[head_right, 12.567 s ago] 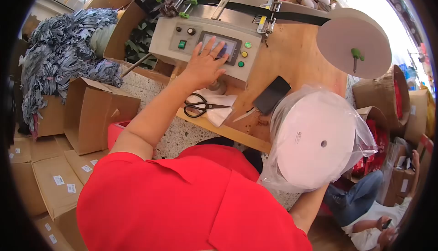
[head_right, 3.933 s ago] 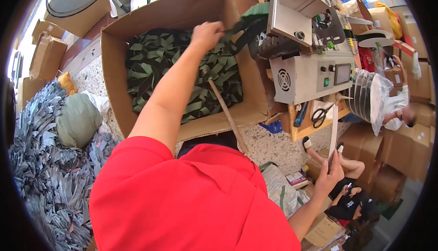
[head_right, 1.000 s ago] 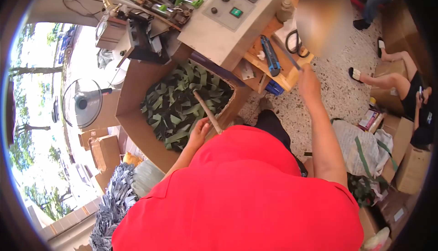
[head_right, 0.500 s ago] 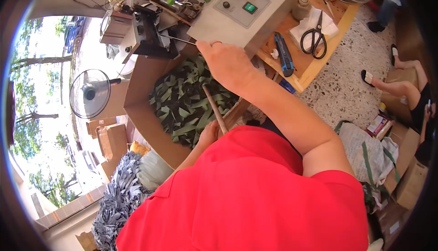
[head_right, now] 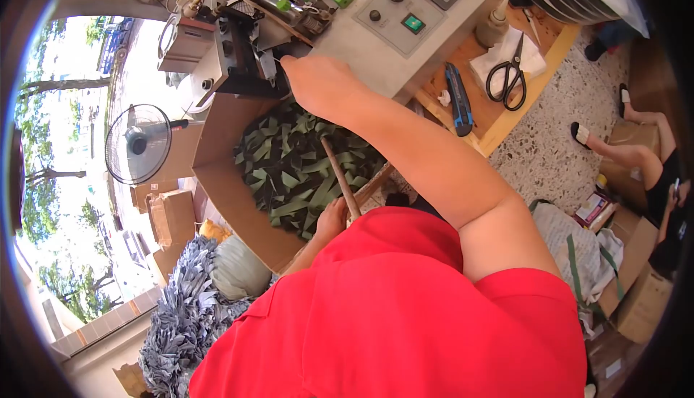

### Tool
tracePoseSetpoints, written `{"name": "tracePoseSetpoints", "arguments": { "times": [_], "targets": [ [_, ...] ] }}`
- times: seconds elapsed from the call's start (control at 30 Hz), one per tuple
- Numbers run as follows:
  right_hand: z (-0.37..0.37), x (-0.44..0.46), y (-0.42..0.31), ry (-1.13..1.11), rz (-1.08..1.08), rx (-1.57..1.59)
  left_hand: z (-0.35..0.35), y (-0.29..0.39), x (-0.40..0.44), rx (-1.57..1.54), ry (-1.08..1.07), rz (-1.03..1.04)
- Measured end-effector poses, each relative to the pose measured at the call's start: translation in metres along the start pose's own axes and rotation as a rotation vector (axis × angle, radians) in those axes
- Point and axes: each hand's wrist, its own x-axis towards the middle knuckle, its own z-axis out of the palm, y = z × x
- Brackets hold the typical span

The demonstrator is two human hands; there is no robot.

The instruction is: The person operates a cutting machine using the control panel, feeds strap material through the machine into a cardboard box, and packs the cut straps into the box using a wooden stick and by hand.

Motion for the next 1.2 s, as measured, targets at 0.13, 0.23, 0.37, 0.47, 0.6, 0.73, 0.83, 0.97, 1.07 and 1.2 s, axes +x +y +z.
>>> {"name": "tracePoseSetpoints", "arguments": {
  "times": [0.13,0.23,0.37,0.47,0.6,0.73,0.83,0.97,1.07,1.2],
  "targets": [
    [0.005,0.021,-0.007,0.000,0.003,-0.054,0.001,0.000,0.000,0.004,-0.016,-0.022],
    [0.007,0.030,-0.011,0.011,0.015,-0.054,0.005,-0.005,0.001,-0.003,-0.043,-0.041],
    [0.011,0.036,-0.013,0.011,0.043,-0.057,0.003,-0.004,0.000,-0.016,-0.022,-0.028],
    [0.008,0.027,-0.015,0.014,0.092,-0.015,0.003,-0.004,0.000,-0.012,-0.004,-0.015],
    [0.004,0.010,-0.015,0.043,0.140,0.012,-0.001,0.000,0.000,-0.030,0.001,-0.009],
    [0.005,-0.017,-0.004,0.182,0.076,0.075,-0.006,0.005,-0.001,-0.027,-0.008,-0.012],
    [-0.004,-0.051,-0.002,0.228,0.070,0.235,-0.002,-0.001,-0.002,-0.030,-0.004,0.008],
    [-0.010,-0.085,0.003,0.293,0.071,0.362,-0.002,-0.003,-0.002,-0.031,-0.002,0.028],
    [-0.009,-0.088,0.005,0.336,0.052,0.380,-0.005,-0.001,-0.001,-0.035,-0.021,0.046],
    [-0.016,-0.095,-0.005,0.461,-0.020,0.464,-0.003,-0.004,0.000,-0.029,-0.039,0.049]
  ]
}}
